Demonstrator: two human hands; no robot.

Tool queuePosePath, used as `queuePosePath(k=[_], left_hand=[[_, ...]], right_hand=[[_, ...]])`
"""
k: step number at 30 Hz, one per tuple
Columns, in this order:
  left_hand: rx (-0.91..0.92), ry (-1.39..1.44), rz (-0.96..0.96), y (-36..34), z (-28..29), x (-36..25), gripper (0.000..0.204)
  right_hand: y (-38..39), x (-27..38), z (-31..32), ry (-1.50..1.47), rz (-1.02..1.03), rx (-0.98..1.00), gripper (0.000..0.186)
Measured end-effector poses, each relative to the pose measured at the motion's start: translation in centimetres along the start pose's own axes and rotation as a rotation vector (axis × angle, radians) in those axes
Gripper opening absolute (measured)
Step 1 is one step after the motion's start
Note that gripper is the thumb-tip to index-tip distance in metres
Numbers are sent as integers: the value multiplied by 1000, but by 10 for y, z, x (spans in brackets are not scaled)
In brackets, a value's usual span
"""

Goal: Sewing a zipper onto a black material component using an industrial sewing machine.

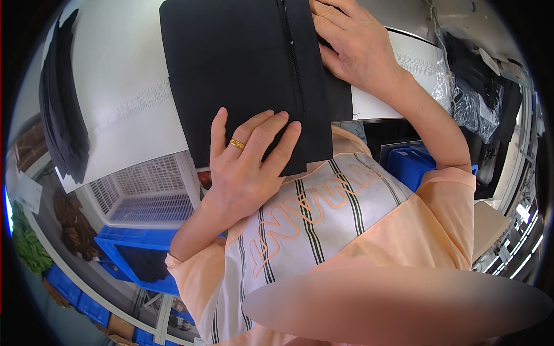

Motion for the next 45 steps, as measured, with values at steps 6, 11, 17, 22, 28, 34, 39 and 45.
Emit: queuePosePath(k=[6, 11, 17, 22, 28, 34, 39, 45], left_hand=[[-9, 9, 11, 1, 0, 0, 32], [-28, 50, 17, 0, 2, -1, 31], [-5, 45, -6, 0, 1, 1, 33], [21, 47, 5, 0, 1, 0, 35], [34, 53, 9, -1, 2, 0, 36], [41, 53, 10, -1, 2, 0, 37], [56, 53, 10, -3, 3, 1, 39], [81, 51, -15, -7, 7, 1, 43]], right_hand=[[-1, 0, 0, -29, -20, 23, 44], [-3, 0, -1, -10, -9, -5, 41], [-5, -1, -2, -22, -38, 11, 40], [-6, 0, 0, -24, -31, 11, 39], [-2, 2, 2, 8, 0, -2, 40], [-3, 1, 0, -39, -15, 6, 41], [-4, 1, -1, -44, -14, 13, 41], [1, -2, -5, 20, -8, -35, 40]])
Point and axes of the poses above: each hand's wrist, its own y-axis away from the middle knuckle, its own z-axis out of the back of the hand, x = y × z, the point moved 7 cm from there along -y, towards the middle knuckle, and after that the axes turned 5 degrees about z, right-handed, at the moved point
